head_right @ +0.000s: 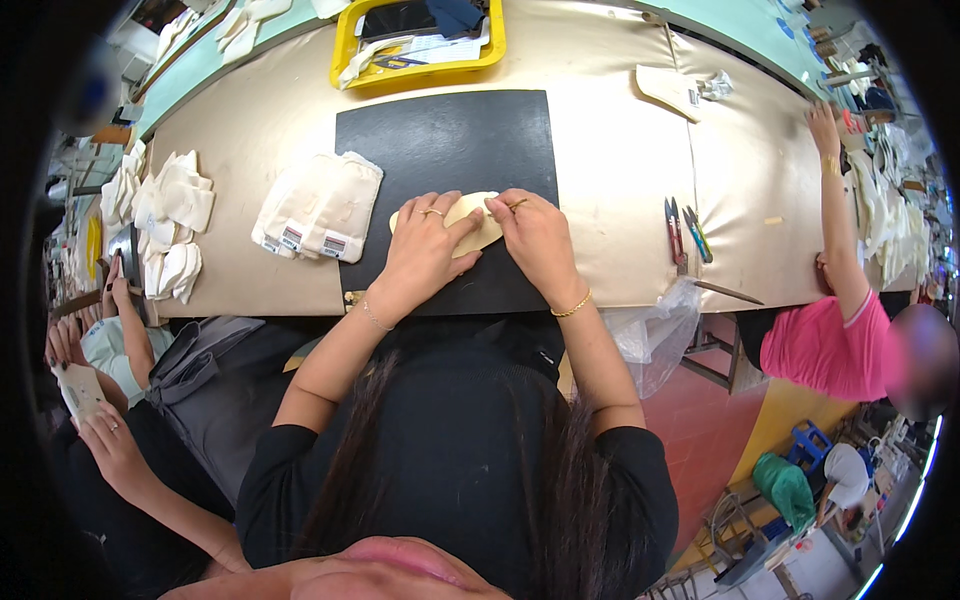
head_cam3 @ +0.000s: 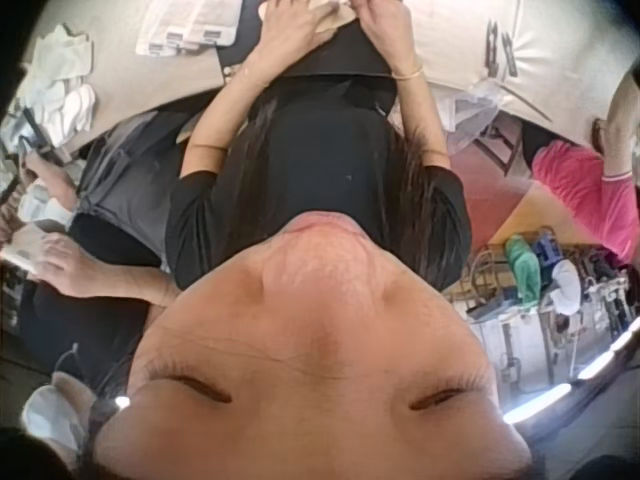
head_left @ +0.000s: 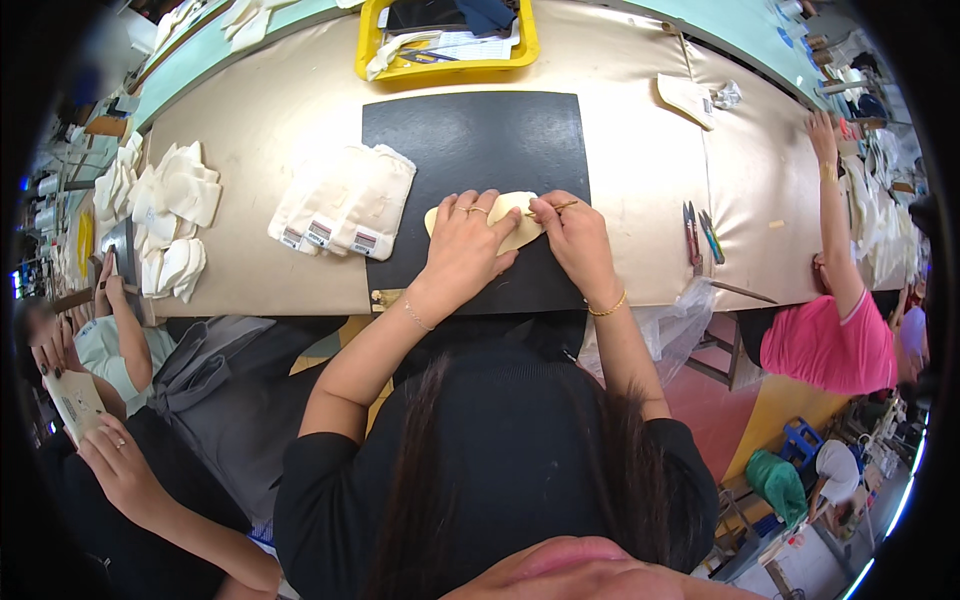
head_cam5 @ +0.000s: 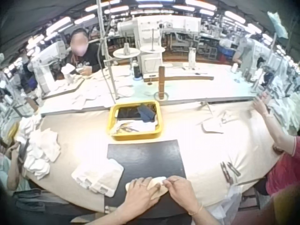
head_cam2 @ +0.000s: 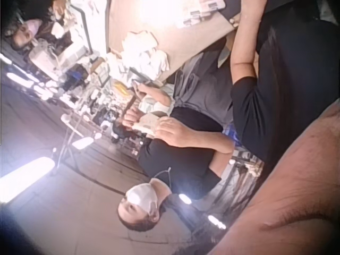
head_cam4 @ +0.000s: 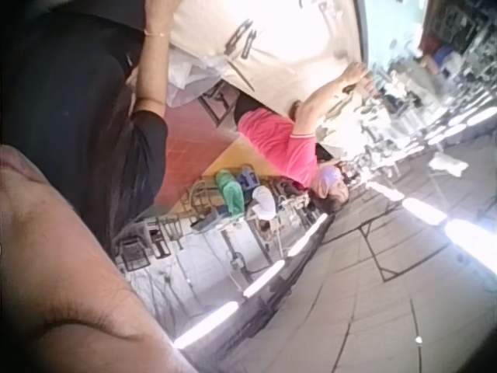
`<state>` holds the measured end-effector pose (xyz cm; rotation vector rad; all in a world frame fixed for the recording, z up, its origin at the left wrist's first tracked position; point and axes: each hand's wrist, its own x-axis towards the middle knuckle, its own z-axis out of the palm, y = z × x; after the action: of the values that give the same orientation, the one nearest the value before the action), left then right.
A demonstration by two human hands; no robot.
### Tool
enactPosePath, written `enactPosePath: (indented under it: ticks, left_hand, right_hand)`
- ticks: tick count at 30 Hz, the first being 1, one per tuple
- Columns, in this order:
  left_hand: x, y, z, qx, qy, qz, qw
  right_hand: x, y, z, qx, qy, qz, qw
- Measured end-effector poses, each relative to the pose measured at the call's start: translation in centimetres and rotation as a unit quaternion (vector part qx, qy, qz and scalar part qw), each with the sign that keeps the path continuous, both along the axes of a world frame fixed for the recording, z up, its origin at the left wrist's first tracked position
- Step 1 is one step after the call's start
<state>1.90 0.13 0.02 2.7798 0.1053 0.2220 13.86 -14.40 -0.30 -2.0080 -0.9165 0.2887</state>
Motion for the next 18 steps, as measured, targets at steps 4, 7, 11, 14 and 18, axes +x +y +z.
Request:
enactPosePath:
  ticks: [4,7,11,14,18]
  left_hand:
    - [0.2,0.0,0.1,-0.005,0.012,-0.006,1.000]
    - [0.5,-0.1,0.5,-0.007,0.025,-0.013,1.000]
    - [0.6,-0.2,0.7,0.003,0.053,-0.004,0.999]
    - [0.5,-0.2,0.6,0.007,0.047,-0.007,0.999]
    - [0.5,-0.2,0.5,0.005,0.045,-0.003,0.999]
  right_hand:
    - [0.6,-0.3,0.9,-0.034,-0.121,0.082,0.989]
    - [0.8,-0.4,1.5,-0.061,-0.096,0.111,0.987]
    - [0.4,0.4,1.3,-0.098,-0.142,0.049,0.984]
    - [0.2,0.7,0.7,-0.075,-0.158,0.030,0.984]
    - [0.2,0.3,0.4,-0.075,-0.144,0.058,0.985]
